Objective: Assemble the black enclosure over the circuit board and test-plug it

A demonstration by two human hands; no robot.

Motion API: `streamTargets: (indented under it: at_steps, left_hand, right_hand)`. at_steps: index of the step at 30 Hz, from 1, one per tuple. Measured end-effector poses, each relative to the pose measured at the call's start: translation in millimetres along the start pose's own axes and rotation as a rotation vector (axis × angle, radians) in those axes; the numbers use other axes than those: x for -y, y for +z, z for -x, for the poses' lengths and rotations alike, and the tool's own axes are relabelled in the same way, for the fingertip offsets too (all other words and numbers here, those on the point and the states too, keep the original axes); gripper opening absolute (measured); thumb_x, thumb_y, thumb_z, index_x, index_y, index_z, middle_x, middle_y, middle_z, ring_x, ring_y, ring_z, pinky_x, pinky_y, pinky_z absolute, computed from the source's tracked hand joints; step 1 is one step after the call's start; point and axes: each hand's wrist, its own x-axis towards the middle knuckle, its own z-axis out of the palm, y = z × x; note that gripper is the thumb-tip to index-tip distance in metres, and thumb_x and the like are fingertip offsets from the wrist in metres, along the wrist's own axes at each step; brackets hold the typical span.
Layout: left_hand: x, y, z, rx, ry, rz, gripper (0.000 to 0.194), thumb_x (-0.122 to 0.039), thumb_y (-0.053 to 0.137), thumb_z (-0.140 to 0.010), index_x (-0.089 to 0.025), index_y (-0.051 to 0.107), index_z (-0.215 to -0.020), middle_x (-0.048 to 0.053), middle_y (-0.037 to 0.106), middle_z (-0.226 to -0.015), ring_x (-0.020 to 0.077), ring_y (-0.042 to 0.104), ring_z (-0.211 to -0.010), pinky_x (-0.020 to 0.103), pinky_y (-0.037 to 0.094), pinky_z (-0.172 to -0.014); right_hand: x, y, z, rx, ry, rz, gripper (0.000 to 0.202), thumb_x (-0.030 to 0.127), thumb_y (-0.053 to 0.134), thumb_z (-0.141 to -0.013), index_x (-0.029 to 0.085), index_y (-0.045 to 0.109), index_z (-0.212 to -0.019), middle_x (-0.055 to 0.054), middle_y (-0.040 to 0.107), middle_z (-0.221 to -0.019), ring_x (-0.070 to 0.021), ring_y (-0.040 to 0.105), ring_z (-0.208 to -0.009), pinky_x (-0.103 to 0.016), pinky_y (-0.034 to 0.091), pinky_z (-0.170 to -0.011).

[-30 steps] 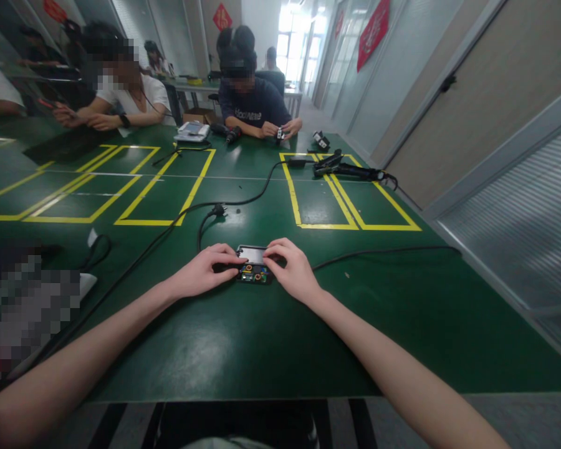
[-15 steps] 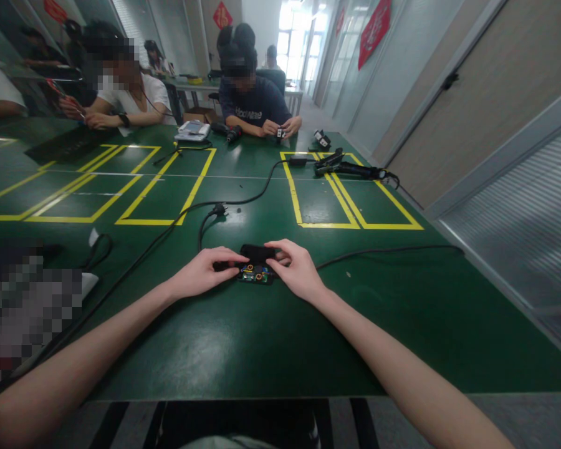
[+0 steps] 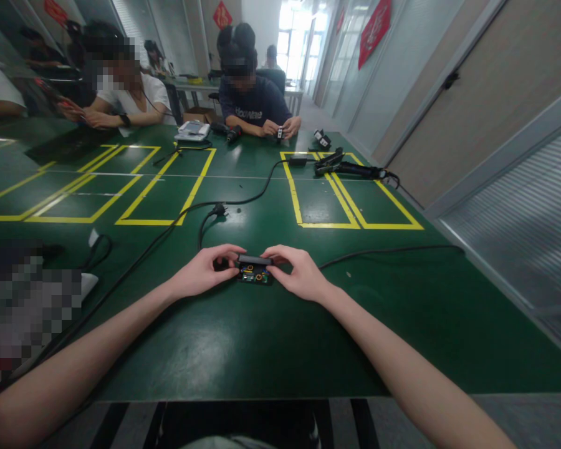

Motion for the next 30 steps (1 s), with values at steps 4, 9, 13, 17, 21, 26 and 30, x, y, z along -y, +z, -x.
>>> streamTargets:
  at_steps: [4,9,13,17,21,26,30]
  left_hand:
    - [2,-1.2,-1,0.027,0.005,-0.009,0.028,-0.027,0.063,-0.085,-0.018,0.072,-0.109,0.003,0.074,-0.094,0.0178,0.065,-0.085,0.029,0.05,-0.078]
    - [5,-5.3,1,0.076,0.05,-0.041,0.03,-0.024,0.064,-0.081,-0.017,0.072,-0.109,0.003,0.072,-0.097,0.0173,0.065,-0.086,0.031,0.052,-0.083]
    - [6,-3.3,3,0.07,0.151,-0.143,0.034,-0.023,0.075,-0.075,-0.019,0.067,-0.108,0.005,0.072,-0.106,0.0209,0.066,-0.096,0.035,0.052,-0.09]
    - [4,1.7,4,0.037,0.223,-0.315,0.026,-0.023,0.074,-0.081,-0.021,0.062,-0.104,0.004,0.07,-0.103,0.0219,0.065,-0.096,0.035,0.052,-0.086]
    - [-2,5.3,5,0.06,0.242,-0.461,0.022,-0.024,0.068,-0.087,-0.02,0.059,-0.107,0.006,0.068,-0.103,0.023,0.065,-0.095,0.035,0.053,-0.084]
    - [-6,13.6,3,0.033,0.242,-0.622,0.034,-0.021,0.065,-0.088,-0.019,0.055,-0.121,0.008,0.068,-0.111,0.025,0.067,-0.1,0.037,0.054,-0.087]
    - [-5,15.7,1,0.088,0.263,-0.74,0.027,-0.023,0.059,-0.096,-0.016,0.058,-0.122,0.01,0.068,-0.111,0.0267,0.068,-0.101,0.039,0.054,-0.088]
  right_hand:
    - [6,-2,-1,0.074,-0.139,0.049,0.015,0.02,0.069,-0.087,0.021,0.064,-0.101,-0.009,0.07,-0.108,-0.0227,0.068,-0.098,-0.038,0.059,-0.085]
    - [8,-3,0,0.114,-0.123,0.105,0.009,0.023,0.07,-0.087,0.021,0.062,-0.092,-0.008,0.065,-0.104,-0.0224,0.067,-0.097,-0.038,0.056,-0.085]
    - [9,-2,0,0.149,-0.087,0.148,0.014,0.021,0.07,-0.086,0.023,0.065,-0.098,-0.007,0.063,-0.103,-0.0222,0.067,-0.097,-0.036,0.056,-0.084]
    - [9,0,0,0.188,-0.085,0.24,0.038,0.019,0.071,-0.084,0.024,0.064,-0.121,-0.008,0.068,-0.108,-0.0227,0.066,-0.096,-0.037,0.056,-0.083]
    - [10,1,-1,0.199,-0.15,0.343,0.037,0.022,0.066,-0.09,0.02,0.063,-0.127,-0.012,0.071,-0.11,-0.0261,0.066,-0.098,-0.042,0.056,-0.086]
    - [10,3,0,0.207,-0.148,0.331,0.035,0.026,0.055,-0.099,0.019,0.059,-0.133,-0.014,0.07,-0.118,-0.0263,0.065,-0.105,-0.044,0.055,-0.092]
    - [11,3,0,0.228,-0.109,0.359,0.041,0.031,0.067,-0.092,0.021,0.059,-0.13,-0.012,0.071,-0.115,-0.0267,0.068,-0.103,-0.042,0.056,-0.089]
